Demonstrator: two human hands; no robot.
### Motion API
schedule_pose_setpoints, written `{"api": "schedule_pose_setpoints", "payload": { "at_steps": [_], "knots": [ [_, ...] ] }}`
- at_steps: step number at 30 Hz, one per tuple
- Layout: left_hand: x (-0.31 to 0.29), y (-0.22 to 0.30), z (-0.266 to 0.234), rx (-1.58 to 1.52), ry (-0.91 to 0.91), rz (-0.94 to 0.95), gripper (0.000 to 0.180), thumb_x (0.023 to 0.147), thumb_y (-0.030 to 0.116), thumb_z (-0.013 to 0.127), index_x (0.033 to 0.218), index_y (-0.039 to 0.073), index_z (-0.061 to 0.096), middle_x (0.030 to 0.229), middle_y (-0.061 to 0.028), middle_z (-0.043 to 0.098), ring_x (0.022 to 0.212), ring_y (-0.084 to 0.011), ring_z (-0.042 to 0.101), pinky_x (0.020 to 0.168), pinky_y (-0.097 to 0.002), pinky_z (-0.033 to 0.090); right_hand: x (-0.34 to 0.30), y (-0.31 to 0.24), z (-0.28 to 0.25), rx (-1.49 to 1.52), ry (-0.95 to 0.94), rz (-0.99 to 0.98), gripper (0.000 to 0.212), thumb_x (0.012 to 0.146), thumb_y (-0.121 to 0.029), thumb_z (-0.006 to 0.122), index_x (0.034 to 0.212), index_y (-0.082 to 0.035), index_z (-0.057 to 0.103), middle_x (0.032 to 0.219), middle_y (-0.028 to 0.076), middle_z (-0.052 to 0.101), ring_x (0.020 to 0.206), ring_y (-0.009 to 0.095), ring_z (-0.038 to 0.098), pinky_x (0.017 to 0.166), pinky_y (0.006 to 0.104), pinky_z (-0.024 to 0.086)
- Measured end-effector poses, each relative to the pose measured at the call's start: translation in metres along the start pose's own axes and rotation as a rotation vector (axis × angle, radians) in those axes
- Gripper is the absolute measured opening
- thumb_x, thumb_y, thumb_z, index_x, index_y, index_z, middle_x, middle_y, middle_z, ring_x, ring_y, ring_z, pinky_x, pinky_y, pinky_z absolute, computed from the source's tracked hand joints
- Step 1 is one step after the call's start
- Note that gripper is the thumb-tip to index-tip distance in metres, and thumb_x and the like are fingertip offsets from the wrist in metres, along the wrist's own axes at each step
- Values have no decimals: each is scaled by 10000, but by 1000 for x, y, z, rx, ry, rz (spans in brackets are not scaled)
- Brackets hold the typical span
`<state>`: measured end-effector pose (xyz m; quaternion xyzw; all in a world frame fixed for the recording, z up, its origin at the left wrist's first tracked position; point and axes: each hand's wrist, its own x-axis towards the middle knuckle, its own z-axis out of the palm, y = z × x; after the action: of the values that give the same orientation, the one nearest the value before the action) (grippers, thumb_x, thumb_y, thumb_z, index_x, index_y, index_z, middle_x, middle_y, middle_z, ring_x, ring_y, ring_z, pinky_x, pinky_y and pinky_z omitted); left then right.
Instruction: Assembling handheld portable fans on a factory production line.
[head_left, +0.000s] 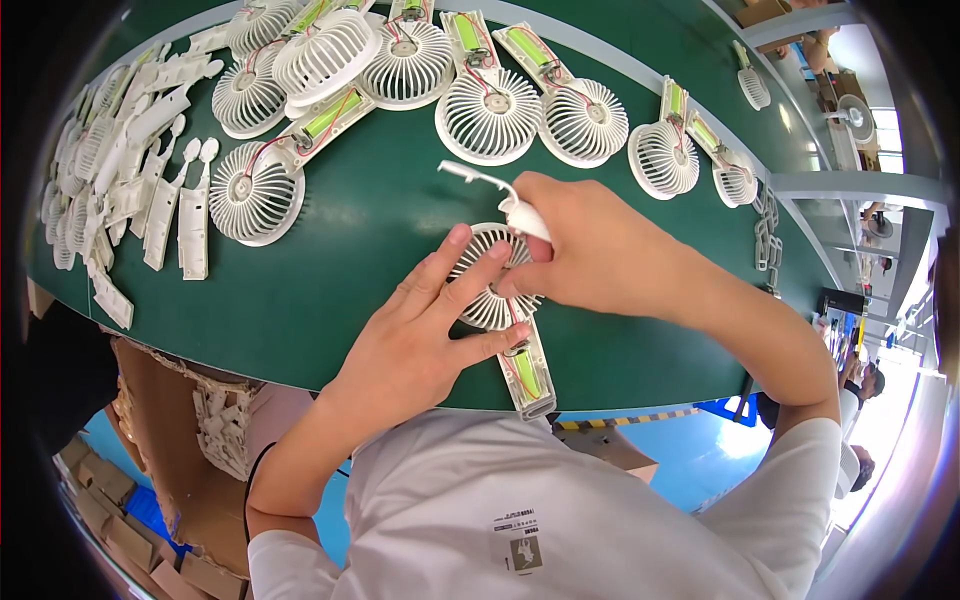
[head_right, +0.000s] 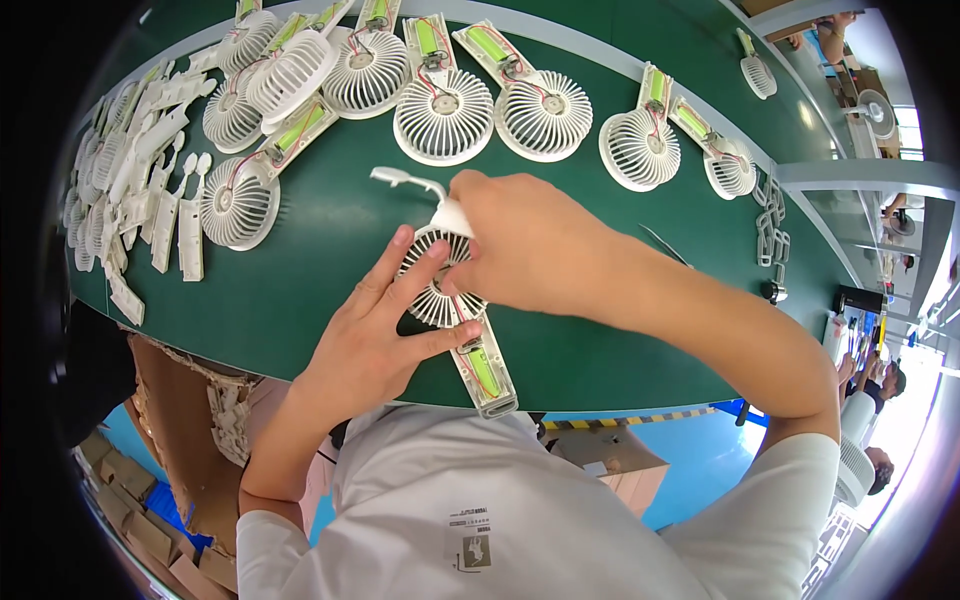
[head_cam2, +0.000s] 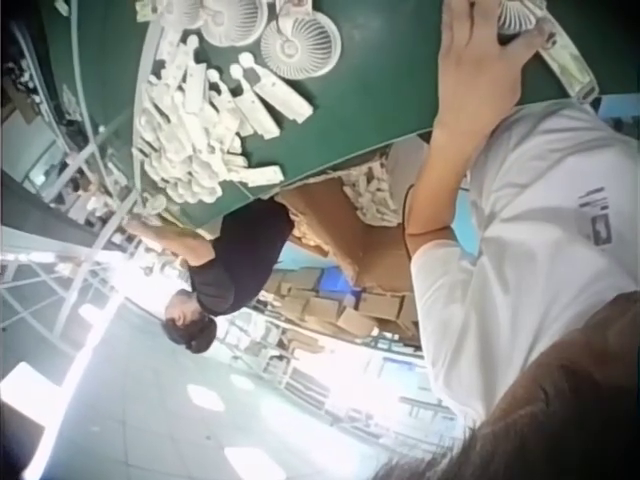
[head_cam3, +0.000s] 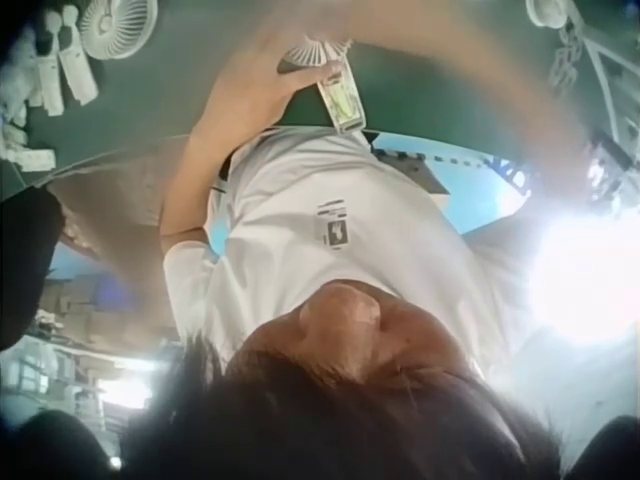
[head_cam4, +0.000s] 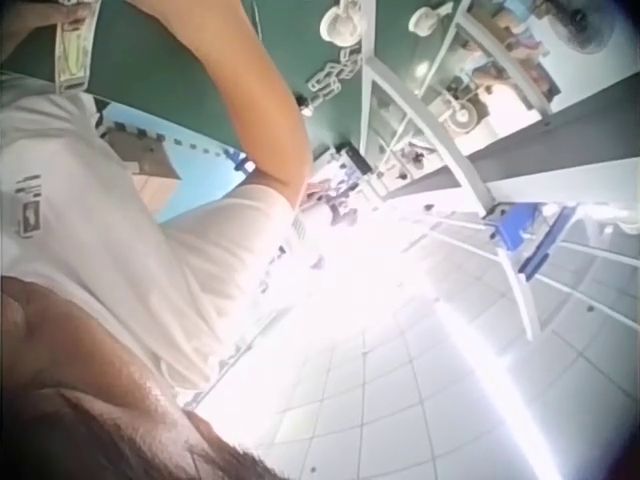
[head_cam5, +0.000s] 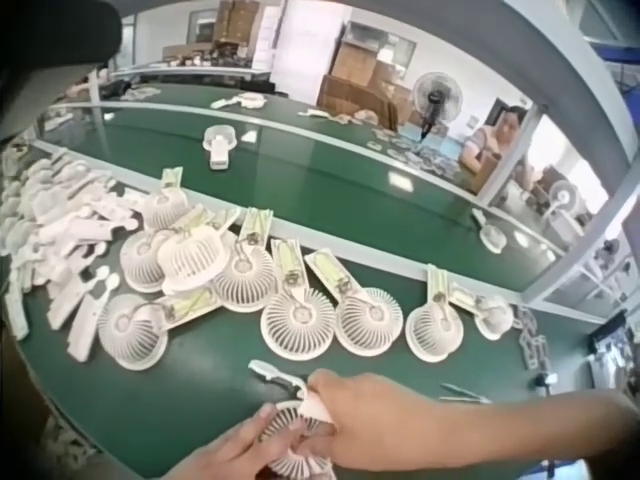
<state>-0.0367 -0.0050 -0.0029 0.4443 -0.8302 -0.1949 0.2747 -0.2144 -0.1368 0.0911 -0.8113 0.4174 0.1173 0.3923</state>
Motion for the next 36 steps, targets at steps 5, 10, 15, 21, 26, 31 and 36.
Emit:
{"api": "schedule_pose_setpoints", "payload": {
  "at_steps": [5,10,15,21,26,31,36],
  "knots": [
    [-4,3,4,20,-4,-25,405,807,80,680,1138,296,767,1576,-116,416,1451,-410,385,1096,-513,459,-8,-13,13,-257,35,-5,427,856,-188,741,1126,-38,447,856,199,683,778,414,680,660,484,534],
    [-15,17,15,32,84,-143,449,830,98,653,1227,291,731,1608,-167,345,1472,-451,332,1118,-574,398,-31,-12,8,-197,240,-38,526,882,-225,730,1258,-33,417,901,212,667,770,415,674,675,481,530],
    [-22,47,49,160,220,-306,450,949,114,585,1340,320,671,1604,-225,323,1457,-475,345,1120,-570,391,-84,8,24,-51,217,-107,780,946,-215,635,1581,-34,220,1178,273,583,738,441,660,649,475,551],
    [-26,48,54,216,234,-308,448,967,122,562,1364,309,647,1581,-275,336,1430,-480,387,1109,-565,402,-81,5,73,-414,407,-172,569,895,-218,729,1438,-167,570,1000,141,571,654,257,628,514,345,528],
    [-30,48,57,248,265,-283,416,958,142,576,1339,284,663,1563,-277,369,1409,-489,415,1098,-566,415,-76,6,94,-501,522,-179,570,874,-213,747,1422,-188,593,991,132,569,633,237,618,495,329,524],
    [-29,48,57,231,255,-285,357,941,144,594,1270,233,698,1579,-236,373,1409,-503,409,1085,-579,429,-79,-5,95,-529,448,-136,611,876,-211,739,1453,-133,551,958,128,564,611,230,603,481,324,513],
    [-27,47,50,194,265,-251,324,917,127,601,1223,157,706,1579,-204,394,1420,-504,396,1092,-582,419,-77,-21,80,-485,251,-120,650,868,-193,726,1449,-4,505,840,141,577,581,261,621,488,350,512]
  ]
}}
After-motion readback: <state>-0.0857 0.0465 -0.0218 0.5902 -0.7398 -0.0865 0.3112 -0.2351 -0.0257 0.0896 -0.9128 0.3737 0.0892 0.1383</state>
